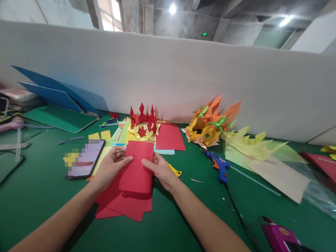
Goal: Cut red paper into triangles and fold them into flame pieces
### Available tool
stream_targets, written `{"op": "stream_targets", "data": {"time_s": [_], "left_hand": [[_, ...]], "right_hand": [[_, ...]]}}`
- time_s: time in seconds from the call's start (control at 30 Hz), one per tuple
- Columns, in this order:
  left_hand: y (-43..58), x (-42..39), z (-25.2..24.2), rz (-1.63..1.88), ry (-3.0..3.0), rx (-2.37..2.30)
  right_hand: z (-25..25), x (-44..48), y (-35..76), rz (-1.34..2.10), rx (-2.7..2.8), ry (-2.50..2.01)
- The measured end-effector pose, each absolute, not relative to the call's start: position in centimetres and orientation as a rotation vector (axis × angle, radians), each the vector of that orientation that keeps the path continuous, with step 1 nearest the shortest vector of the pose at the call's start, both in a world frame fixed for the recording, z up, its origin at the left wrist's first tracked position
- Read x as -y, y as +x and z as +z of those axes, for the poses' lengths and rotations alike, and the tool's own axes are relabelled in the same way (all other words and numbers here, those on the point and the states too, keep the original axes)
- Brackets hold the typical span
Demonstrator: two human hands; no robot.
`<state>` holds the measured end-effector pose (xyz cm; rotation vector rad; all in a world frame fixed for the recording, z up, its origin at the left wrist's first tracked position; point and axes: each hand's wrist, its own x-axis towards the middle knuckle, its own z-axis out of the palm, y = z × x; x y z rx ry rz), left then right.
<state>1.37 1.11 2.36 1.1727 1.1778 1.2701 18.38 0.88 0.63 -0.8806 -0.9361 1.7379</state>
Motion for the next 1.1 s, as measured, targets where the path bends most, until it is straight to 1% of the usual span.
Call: {"op": "stream_targets", "data": {"time_s": [0.13, 0.43, 1.1], "left_hand": [[1.7, -0.9, 2.2, 1.224, 1.142, -1.114], [1.4, -1.0, 1.9, 1.155, 1.065, -1.229], [1.5, -1.1, 2.3, 1.189, 1.056, -1.321]], "right_hand": [[0.6, -0.3, 17.7, 1.761, 0.858, -0.951], [-0.6, -0.7, 17.9, 1.795, 0.856, -0.937], [-0.6, -0.6, 18.2, 1.799, 0.953, -0.873]]}}
